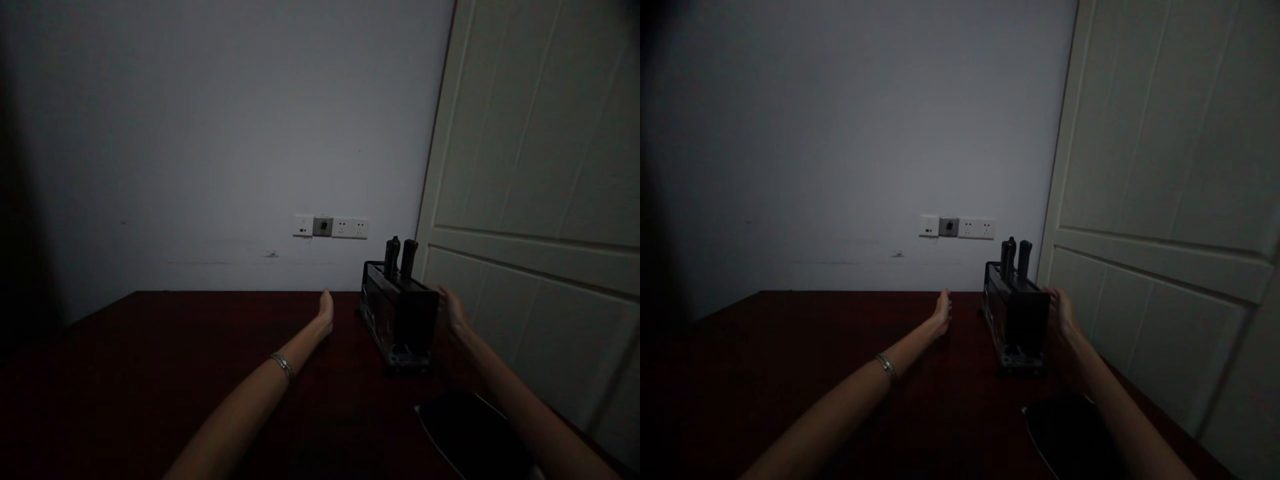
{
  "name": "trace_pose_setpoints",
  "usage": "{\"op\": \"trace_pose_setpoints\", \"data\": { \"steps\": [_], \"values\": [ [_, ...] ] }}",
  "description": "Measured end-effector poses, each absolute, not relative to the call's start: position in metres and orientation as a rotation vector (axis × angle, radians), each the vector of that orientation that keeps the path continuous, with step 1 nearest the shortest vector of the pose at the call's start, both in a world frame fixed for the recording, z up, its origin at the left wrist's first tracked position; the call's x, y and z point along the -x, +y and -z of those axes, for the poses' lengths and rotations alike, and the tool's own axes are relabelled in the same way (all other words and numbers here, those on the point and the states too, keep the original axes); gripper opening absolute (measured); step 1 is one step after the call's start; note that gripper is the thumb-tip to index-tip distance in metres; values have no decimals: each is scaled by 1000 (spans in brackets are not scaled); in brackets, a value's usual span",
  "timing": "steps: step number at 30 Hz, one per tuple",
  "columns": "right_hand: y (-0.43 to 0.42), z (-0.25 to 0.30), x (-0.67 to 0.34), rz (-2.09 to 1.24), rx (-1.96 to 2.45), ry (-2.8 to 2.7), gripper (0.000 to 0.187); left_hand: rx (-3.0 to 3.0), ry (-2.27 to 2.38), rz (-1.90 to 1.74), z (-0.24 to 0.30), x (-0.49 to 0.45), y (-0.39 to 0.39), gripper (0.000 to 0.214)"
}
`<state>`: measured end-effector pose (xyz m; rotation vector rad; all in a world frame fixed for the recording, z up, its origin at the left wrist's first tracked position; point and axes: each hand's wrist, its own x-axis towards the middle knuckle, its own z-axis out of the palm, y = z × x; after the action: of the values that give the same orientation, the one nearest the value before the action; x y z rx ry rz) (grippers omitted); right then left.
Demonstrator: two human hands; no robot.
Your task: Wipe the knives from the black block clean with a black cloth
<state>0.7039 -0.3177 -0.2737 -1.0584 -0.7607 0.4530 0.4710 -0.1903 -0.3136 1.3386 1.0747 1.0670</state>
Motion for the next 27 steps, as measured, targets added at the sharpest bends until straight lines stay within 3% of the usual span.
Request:
{"op": "trace_pose_setpoints", "data": {
  "steps": [5,9,12,18,21,27],
  "values": [
    [-334,223,-683,-26,860,-575,10,-1596,1435,-1095,328,-375,-151,47],
    [-338,183,-616,185,743,-823,15,-1845,1668,-970,348,-305,-139,52],
    [-329,183,-554,265,791,-1164,19,-2066,1731,-786,367,-269,-144,54],
    [-288,256,-468,348,1223,-1809,24,-2443,1697,-439,388,-243,-163,53],
    [-268,304,-451,191,1610,-1952,37,-2531,1712,-351,388,-243,-167,53],
    [-254,371,-460,23,1920,-1975,53,-2589,1722,-266,386,-243,-168,55]
  ]
}}
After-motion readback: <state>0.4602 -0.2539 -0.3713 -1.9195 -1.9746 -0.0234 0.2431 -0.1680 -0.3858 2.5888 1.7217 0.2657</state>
